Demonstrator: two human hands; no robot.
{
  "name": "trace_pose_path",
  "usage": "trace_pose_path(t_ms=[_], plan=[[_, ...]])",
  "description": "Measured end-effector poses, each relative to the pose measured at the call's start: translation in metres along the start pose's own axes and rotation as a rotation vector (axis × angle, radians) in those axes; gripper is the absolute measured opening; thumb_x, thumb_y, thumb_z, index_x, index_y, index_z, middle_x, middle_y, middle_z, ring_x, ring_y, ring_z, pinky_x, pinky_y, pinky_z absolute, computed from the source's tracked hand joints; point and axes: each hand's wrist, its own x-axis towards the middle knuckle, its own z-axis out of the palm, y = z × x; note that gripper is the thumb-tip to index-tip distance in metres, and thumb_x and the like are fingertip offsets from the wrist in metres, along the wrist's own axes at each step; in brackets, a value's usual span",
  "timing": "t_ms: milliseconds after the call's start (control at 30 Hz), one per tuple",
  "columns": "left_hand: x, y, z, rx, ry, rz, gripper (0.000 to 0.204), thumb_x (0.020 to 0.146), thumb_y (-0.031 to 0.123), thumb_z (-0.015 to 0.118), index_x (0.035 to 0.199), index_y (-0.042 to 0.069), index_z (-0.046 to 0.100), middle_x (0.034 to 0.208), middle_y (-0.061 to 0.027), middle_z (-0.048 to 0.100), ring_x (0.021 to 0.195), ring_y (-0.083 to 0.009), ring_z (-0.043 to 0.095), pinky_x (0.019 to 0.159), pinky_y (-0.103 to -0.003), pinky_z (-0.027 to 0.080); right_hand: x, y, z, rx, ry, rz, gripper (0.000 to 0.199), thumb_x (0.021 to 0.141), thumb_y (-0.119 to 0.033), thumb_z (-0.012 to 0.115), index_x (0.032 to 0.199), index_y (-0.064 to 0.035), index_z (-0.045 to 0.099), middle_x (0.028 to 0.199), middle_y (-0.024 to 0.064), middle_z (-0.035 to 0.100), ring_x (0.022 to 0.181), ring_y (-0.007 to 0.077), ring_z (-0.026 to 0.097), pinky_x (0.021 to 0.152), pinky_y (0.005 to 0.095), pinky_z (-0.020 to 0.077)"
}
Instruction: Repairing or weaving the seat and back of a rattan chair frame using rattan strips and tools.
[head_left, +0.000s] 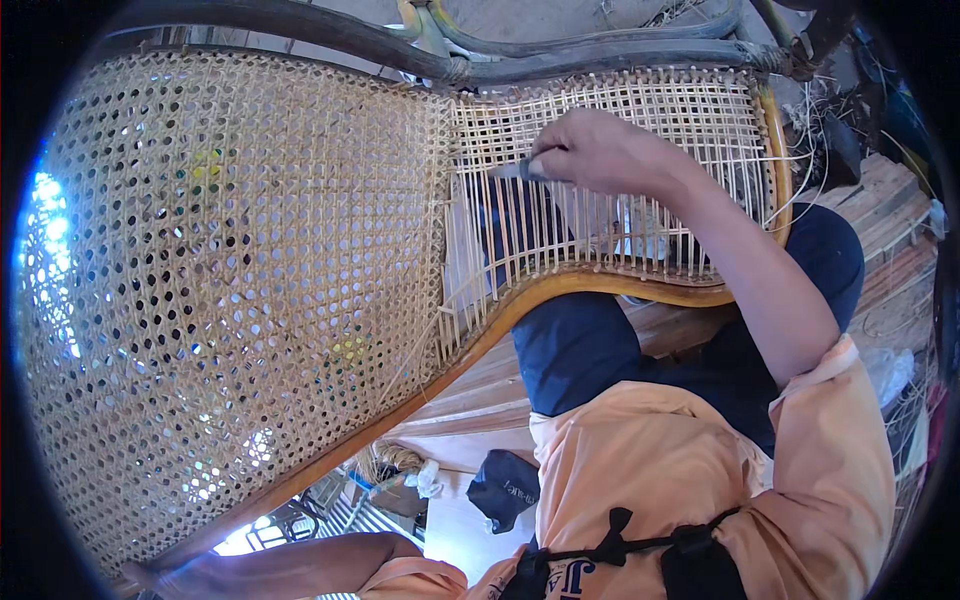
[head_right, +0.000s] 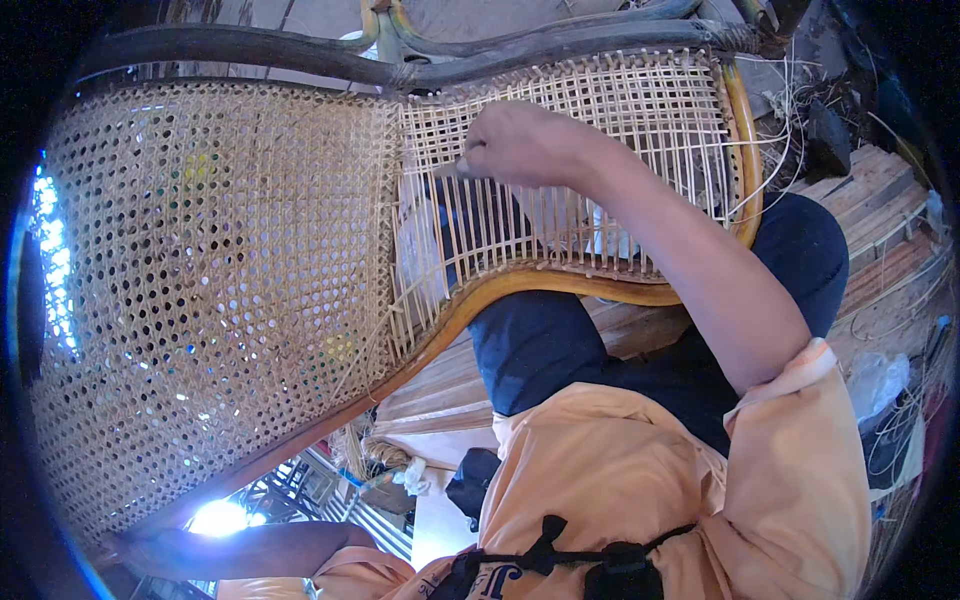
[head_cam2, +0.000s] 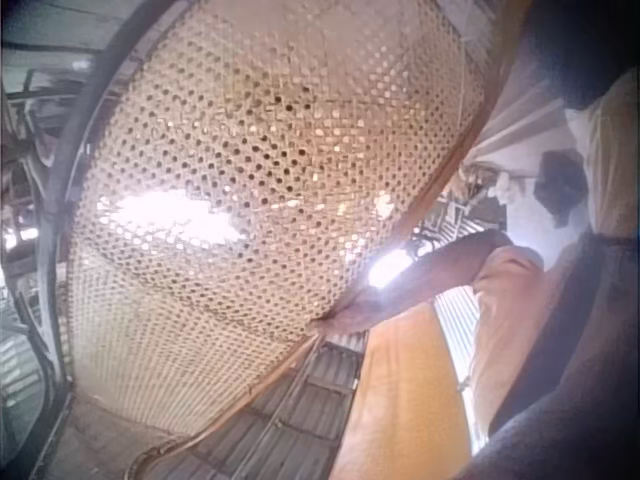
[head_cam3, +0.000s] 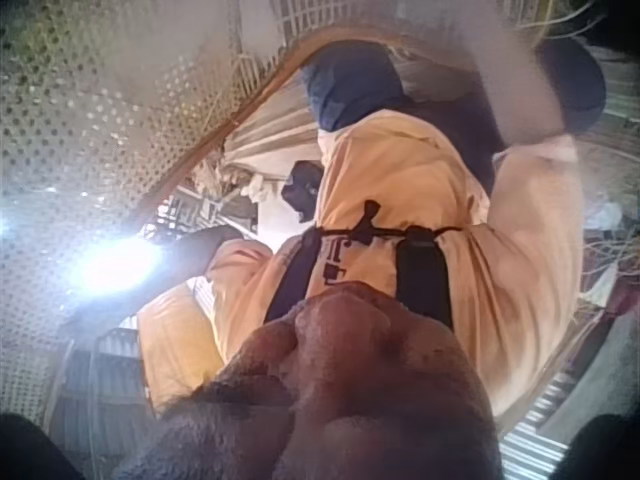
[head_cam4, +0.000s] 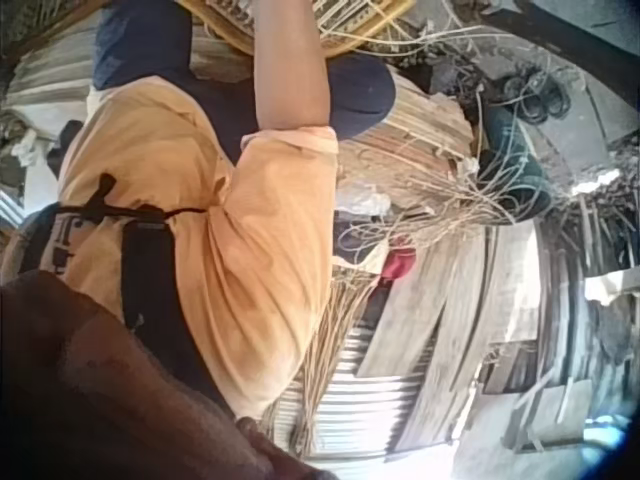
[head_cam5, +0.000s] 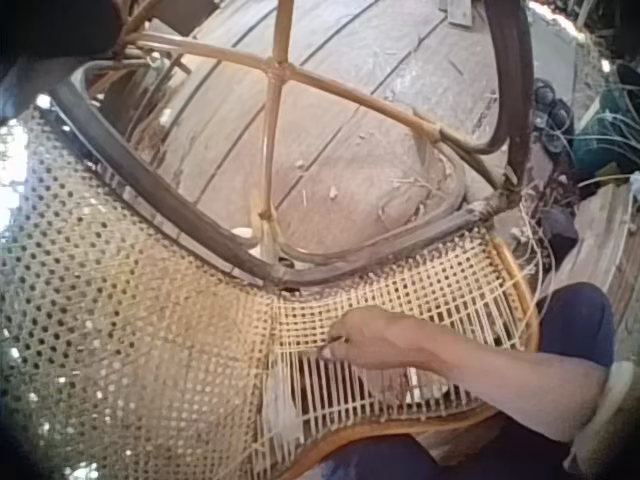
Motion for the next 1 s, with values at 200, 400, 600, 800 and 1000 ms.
trace_pose_path(t_ms=[200, 400, 600, 800, 1000], plan=[[-0.012, 0.007, 0.02, 0.123, -0.067, 0.061, 0.073, 0.084, 0.044, 0.061, 0.139, 0.003, 0.034, 0.142, -0.012, 0.038, 0.125, -0.0286, 0.04, 0.107, -0.043, 0.032, -0.005, -0.012, 0.011, -0.117, -0.31, -0.06, 0.032, 0.087, -0.026, 0.055, 0.098, 0.0021, 0.066, 0.068, 0.009, 0.06, 0.06, 0.0165, 0.054, 0.062, 0.0346, 0.0448], [-0.011, 0.009, 0.023, 0.177, 0.098, 0.035, 0.067, 0.086, 0.039, 0.06, 0.135, -0.001, 0.037, 0.137, -0.0151, 0.042, 0.12, -0.0295, 0.044, 0.105, -0.042, 0.036, -0.014, 0.009, 0.003, 0.083, 0.107, -0.109, 0.036, 0.084, -0.03, 0.06, 0.102, 0.0013, 0.064, 0.077, 0.0126, 0.062, 0.072, 0.0185, 0.059, 0.066, 0.0347, 0.046], [-0.008, 0.009, 0.023, 0.223, 0.28, 0.009, 0.061, 0.087, 0.034, 0.059, 0.13, -0.005, 0.041, 0.132, -0.0188, 0.046, 0.114, -0.0306, 0.05, 0.102, -0.041, 0.04, -0.031, 0.028, 0.025, -0.036, 0.116, -0.08, 0.037, 0.082, -0.032, 0.062, 0.105, -0.0029, 0.062, 0.078, 0.0144, 0.062, 0.075, 0.0231, 0.061, 0.068, 0.0363, 0.0467], [-0.003, 0.007, 0.021, 0.199, 0.421, -0.008, 0.054, 0.086, 0.026, 0.061, 0.125, -0.008, 0.046, 0.126, -0.0202, 0.051, 0.108, -0.0302, 0.054, 0.098, -0.04, 0.044, -0.055, 0.032, 0.009, -0.065, -0.347, 0.096, 0.038, 0.084, -0.031, 0.059, 0.113, -0.006, 0.062, 0.08, 0.0167, 0.065, 0.077, 0.0252, 0.063, 0.072, 0.0395, 0.0476], [-0.019, 0.026, 0.045, 0.201, 0.258, 0.147, 0.043, 0.087, 0.02, 0.052, 0.116, -0.013, 0.052, 0.119, -0.0202, 0.055, 0.105, -0.0276, 0.051, 0.098, -0.04, 0.038, -0.057, 0.005, -0.023, -0.339, 0.0, 0.044, 0.03, 0.087, -0.034, 0.059, 0.103, -0.0086, 0.065, 0.08, 0.0151, 0.063, 0.076, 0.0263, 0.061, 0.07, 0.0404, 0.0476]])
